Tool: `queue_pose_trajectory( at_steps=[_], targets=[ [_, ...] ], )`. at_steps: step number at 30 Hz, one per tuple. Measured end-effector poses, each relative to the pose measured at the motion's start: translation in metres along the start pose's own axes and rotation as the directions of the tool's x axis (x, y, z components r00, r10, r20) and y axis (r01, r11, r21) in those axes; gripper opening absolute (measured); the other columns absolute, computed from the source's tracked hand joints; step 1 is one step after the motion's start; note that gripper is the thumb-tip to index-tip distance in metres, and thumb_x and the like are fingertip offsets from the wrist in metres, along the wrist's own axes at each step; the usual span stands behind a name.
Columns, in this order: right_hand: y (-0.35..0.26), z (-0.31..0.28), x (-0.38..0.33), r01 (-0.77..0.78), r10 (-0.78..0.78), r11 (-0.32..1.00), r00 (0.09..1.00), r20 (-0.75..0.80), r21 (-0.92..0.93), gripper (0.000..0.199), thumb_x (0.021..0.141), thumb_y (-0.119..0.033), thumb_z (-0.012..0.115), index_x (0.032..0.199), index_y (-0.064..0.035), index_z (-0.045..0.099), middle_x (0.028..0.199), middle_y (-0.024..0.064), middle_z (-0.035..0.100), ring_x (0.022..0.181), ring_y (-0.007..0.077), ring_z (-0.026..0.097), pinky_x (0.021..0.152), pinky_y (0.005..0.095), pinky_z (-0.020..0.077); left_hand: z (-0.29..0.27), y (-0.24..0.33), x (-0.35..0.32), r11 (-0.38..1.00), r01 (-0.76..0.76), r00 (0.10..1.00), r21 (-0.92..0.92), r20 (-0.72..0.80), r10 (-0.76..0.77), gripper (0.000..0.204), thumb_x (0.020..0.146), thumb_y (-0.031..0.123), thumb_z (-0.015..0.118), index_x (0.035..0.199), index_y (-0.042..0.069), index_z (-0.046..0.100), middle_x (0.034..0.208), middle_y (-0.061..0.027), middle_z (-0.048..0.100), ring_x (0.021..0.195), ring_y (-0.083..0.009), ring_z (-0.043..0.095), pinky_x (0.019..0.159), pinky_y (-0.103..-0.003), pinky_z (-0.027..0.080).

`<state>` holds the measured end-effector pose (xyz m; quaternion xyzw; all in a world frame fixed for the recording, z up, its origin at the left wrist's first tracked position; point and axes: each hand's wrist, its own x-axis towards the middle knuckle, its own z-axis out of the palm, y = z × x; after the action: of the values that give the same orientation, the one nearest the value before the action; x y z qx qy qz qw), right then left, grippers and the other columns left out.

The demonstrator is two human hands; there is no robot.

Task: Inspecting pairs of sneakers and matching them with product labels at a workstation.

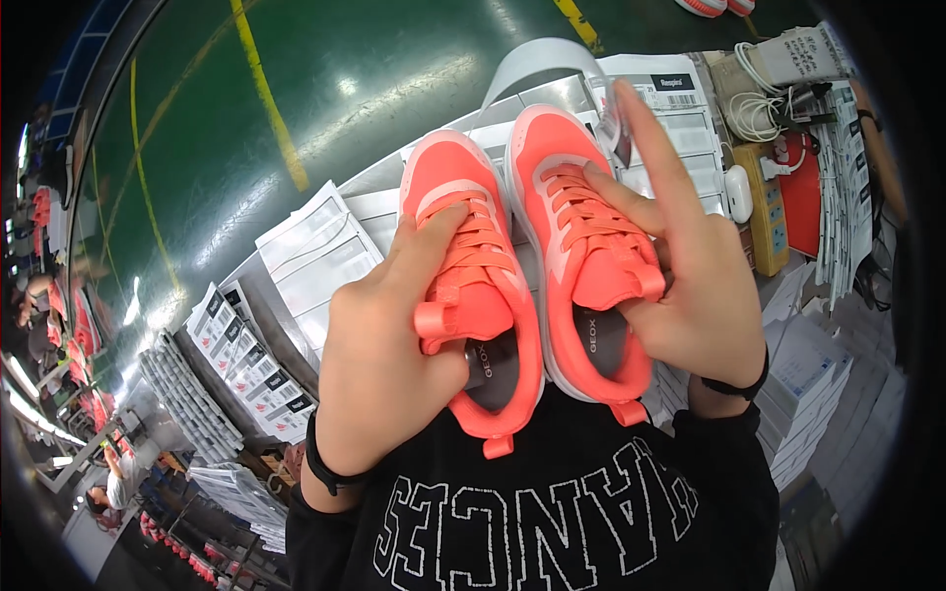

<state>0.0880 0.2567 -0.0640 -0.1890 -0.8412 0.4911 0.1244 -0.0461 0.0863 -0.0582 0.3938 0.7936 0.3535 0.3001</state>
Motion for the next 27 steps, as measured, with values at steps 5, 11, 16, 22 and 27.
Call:
queue_pose_trajectory(
  at_steps=[5, 11, 16, 22, 27],
  targets=[
    [-0.036, 0.002, 0.016, -0.075, 0.079, 0.994, 0.996, 0.042, -0.085, 0.091, 0.058, 0.009, 0.057, 0.14, -0.0022, 0.02, 0.103, 0.0153, 0.065, 0.083, 0.0106, 0.064, 0.074, 0.0205, 0.0462, -0.003, -0.004, 0.005, 0.999, 0.003, 1.0, -0.047, -0.002, -0.003, 0.067, 0.052, -0.008, 0.052, 0.118, 0.002, 0.05, 0.098, -0.0247, 0.058, 0.075, -0.038, 0.061, 0.065, -0.029, 0.049],
    [0.003, 0.008, -0.006, -0.135, 0.135, 0.991, 0.99, -0.026, 0.002, 0.093, 0.061, 0.008, 0.062, 0.14, -0.0006, 0.014, 0.11, 0.016, 0.061, 0.095, 0.0122, 0.06, 0.076, 0.0215, 0.0475, 0.004, -0.012, -0.004, 0.998, -0.056, 0.998, 0.023, 0.023, 0.055, 0.075, 0.053, -0.003, 0.057, 0.127, 0.006, 0.047, 0.118, -0.0277, 0.05, 0.094, -0.036, 0.06, 0.075, -0.03, 0.049],
    [0.023, 0.017, -0.038, -0.186, 0.208, 0.968, 0.971, -0.12, 0.169, 0.103, 0.064, 0.006, 0.062, 0.14, -0.0027, -0.007, 0.127, 0.0228, 0.047, 0.098, 0.0253, 0.061, 0.076, 0.0266, 0.0504, -0.004, -0.035, -0.029, 0.902, 0.132, 0.969, -0.41, 0.246, -0.03, 0.085, 0.054, 0.012, 0.061, 0.136, 0.006, 0.036, 0.145, -0.0228, 0.016, 0.12, -0.0366, 0.045, 0.085, -0.036, 0.046],
    [0.019, 0.004, -0.05, -0.276, 0.324, 0.919, 0.936, -0.139, 0.281, 0.1, 0.064, 0.0, 0.062, 0.139, 0.0018, -0.005, 0.121, 0.0233, 0.052, 0.092, 0.0251, 0.064, 0.072, 0.0309, 0.0533, 0.006, -0.047, -0.045, 0.628, 0.226, 0.974, -0.745, 0.161, -0.16, 0.089, 0.064, 0.032, 0.062, 0.138, 0.001, 0.026, 0.144, -0.0198, 0.022, 0.119, -0.0342, 0.044, 0.089, -0.042, 0.042],
    [0.016, 0.015, -0.046, -0.34, 0.395, 0.911, 0.883, -0.254, 0.233, 0.094, 0.066, 0.002, 0.063, 0.141, -0.0051, 0.006, 0.108, 0.0233, 0.06, 0.093, 0.0236, 0.063, 0.071, 0.0283, 0.0533, 0.025, -0.033, -0.042, 0.953, 0.03, 0.999, -0.301, -0.018, -0.037, 0.082, 0.067, 0.019, 0.067, 0.136, 0.001, 0.028, 0.138, -0.0211, 0.028, 0.118, -0.0326, 0.044, 0.088, -0.042, 0.043]
  ],
)
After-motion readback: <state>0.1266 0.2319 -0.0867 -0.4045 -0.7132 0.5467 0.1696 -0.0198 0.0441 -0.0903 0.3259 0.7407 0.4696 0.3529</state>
